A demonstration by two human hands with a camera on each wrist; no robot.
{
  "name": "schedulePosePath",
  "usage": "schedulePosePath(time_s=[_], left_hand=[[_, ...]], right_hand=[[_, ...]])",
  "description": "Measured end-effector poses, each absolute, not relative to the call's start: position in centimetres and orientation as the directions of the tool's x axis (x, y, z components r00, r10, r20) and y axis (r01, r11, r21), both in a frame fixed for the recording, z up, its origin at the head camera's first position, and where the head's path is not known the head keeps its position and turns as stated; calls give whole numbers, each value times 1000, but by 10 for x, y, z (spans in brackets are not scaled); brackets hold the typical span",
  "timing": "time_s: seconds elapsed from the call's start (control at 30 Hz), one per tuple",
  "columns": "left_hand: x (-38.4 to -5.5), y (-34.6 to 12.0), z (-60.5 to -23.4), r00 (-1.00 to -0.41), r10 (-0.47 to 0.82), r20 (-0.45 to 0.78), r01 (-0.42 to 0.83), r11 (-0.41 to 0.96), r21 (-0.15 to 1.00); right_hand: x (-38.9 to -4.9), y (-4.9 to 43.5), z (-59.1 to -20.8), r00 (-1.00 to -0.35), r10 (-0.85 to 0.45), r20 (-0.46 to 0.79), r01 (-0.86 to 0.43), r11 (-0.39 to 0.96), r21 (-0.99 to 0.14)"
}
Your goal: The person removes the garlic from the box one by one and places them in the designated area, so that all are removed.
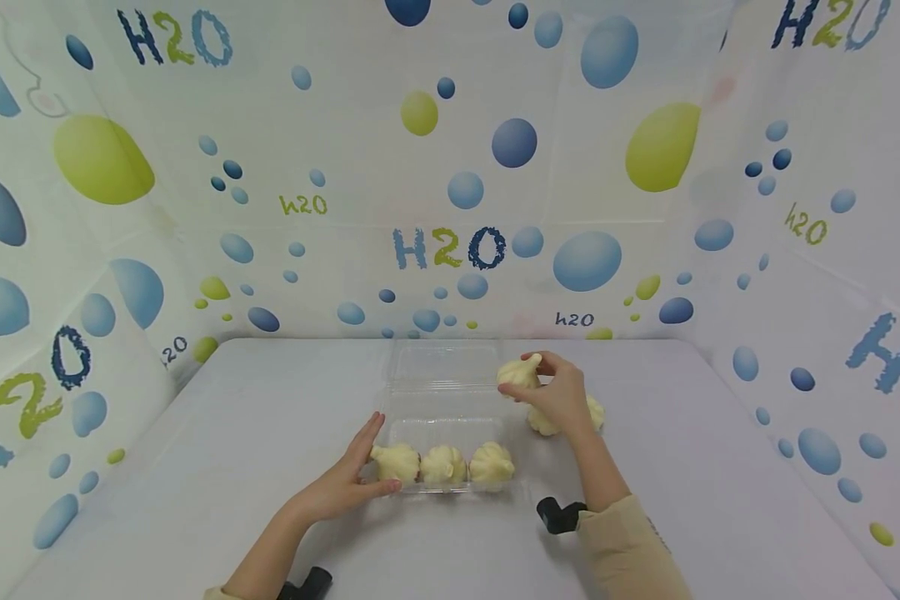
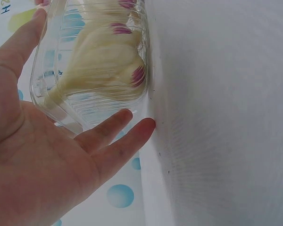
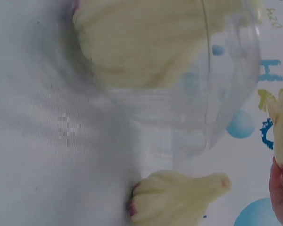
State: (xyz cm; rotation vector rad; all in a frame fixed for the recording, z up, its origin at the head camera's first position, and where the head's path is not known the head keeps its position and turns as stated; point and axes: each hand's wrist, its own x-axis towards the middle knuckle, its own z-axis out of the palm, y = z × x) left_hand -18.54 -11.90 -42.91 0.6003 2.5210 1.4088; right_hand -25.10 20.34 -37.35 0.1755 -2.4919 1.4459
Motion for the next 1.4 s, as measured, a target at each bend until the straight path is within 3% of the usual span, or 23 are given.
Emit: schedulePosePath(time_s=[1.1, 1.4], left_hand=[[-186, -119, -430, -898, 439, 31, 255, 463, 849], [-185, -120, -429, -899, 437, 32, 254, 458, 852]], right_hand=[[-244, 288, -378, -927, 178, 330, -153, 626, -765], [-268, 329, -413, -914, 254, 315, -93, 626, -775]])
